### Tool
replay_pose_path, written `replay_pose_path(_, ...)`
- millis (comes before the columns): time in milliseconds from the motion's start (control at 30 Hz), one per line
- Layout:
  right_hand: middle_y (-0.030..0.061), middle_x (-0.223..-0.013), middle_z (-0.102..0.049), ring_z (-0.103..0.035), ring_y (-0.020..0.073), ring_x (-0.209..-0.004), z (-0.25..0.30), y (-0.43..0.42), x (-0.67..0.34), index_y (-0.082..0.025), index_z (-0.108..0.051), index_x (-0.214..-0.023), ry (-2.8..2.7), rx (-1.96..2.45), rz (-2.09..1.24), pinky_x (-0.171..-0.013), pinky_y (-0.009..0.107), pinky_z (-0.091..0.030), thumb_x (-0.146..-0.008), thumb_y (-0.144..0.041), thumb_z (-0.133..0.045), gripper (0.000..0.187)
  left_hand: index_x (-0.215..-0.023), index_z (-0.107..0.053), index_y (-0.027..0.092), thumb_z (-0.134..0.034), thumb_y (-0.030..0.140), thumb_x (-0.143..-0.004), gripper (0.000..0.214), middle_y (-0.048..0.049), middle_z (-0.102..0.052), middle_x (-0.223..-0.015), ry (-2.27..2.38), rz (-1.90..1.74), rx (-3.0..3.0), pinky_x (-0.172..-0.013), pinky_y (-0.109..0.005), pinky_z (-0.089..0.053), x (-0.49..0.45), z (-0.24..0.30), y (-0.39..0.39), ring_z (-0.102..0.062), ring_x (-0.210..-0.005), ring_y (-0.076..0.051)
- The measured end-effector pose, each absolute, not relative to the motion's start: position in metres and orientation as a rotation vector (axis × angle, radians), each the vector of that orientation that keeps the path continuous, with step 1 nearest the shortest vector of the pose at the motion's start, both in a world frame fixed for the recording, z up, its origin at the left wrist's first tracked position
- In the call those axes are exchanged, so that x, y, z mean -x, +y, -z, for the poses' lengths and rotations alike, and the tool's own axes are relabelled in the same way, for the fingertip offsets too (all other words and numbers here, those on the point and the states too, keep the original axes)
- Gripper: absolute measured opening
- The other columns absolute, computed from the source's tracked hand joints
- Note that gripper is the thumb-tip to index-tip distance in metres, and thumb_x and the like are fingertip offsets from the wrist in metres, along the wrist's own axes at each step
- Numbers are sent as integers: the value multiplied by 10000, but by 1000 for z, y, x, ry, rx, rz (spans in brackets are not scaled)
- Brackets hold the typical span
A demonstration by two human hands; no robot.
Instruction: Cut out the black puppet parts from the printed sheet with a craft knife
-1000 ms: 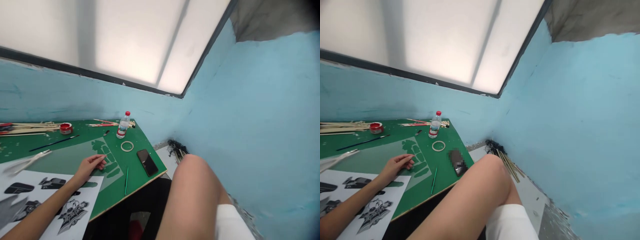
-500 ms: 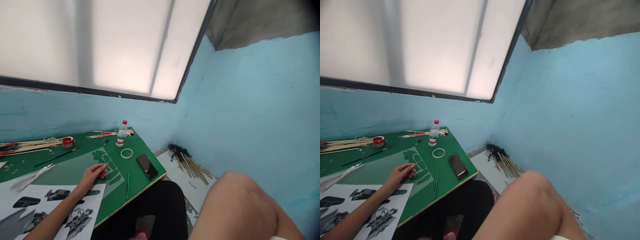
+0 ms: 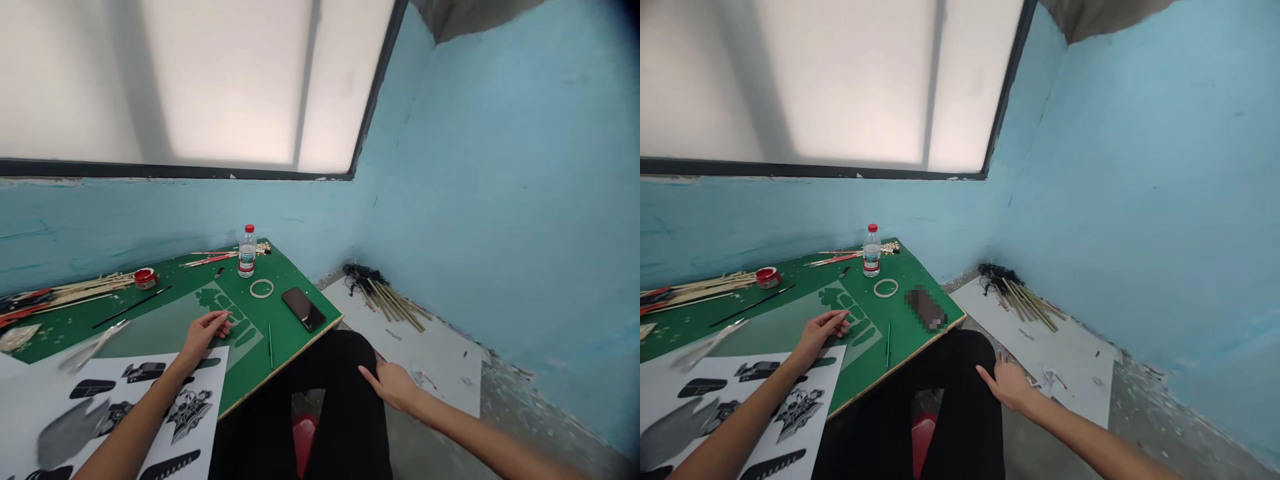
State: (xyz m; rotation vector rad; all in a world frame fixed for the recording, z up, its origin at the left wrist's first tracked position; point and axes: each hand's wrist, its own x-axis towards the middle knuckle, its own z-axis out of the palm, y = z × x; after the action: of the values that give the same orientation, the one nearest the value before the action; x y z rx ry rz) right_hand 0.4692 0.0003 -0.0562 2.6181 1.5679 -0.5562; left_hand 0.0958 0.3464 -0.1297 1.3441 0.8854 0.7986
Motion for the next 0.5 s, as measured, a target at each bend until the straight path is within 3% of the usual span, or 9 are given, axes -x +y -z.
replay_pose_path(133, 86, -947, -730, -720, 212, -851, 67, -25, -434, -117, -708, -1098, 1811, -2355, 576, -795, 385, -608, -1027, -396, -660, 292, -1277, -642, 169, -670, 430, -1013, 373, -90, -679, -1241, 889, -789, -1385, -890, -427, -615, -94, 129, 345, -694, -1040, -222)
replay_pose_path(200, 117, -808, -742, -738, 272, -799, 50, -26, -403, -147, -752, -1032, 2040, -2144, 634, -744, 376, -590, -917, -405, -771, 283, -1276, -642, 169, -671, 427, -1012, 371, -90, -678, -1241, 886, -788, -1392, -890, -427, -614, -94, 129, 344, -694, -1041, -222)
replay_pose_path(267, 105, -1036, -783, -758, 278, -969, 19, -10, -367, -206, -697, -1268, 2359, -1904, 669, -813, 359, -595, -934, -473, -721, 428, -1279, -641, 169, -671, 429, -1012, 374, -90, -677, -1244, 886, -792, -1395, -892, -429, -614, -94, 129, 344, -693, -1044, -224)
replay_pose_path(367, 227, -1332, -690, -621, 309, -1341, -36, 36, -323, -85, -404, -1567, 3047, -1523, 230, -986, 425, -579, -1080, -315, -423, 540, -1285, -638, 171, -669, 431, -1013, 378, -92, -674, -1253, 902, -798, -1408, -897, -433, -613, -95, 129, 345, -692, -1051, -226)
replay_pose_path(433, 239, -1412, -648, -656, 287, -1291, -66, 65, -306, -76, -191, -1655, 3282, -1410, 193, -962, 403, -596, -1097, -342, -408, 655, -1292, -635, 172, -669, 425, -1013, 378, -94, -672, -1262, 924, -804, -1424, -901, -435, -613, -96, 129, 345, -691, -1057, -226)
replay_pose_path(500, 193, -1478, -626, -690, 247, -1246, -82, 84, -298, -138, 0, -1691, 3375, -1317, 474, -965, 356, -600, -1078, -341, -469, 798, -1296, -635, 173, -671, 420, -1012, 378, -95, -670, -1269, 941, -809, -1441, -905, -438, -613, -98, 132, 346, -691, -1064, -229)
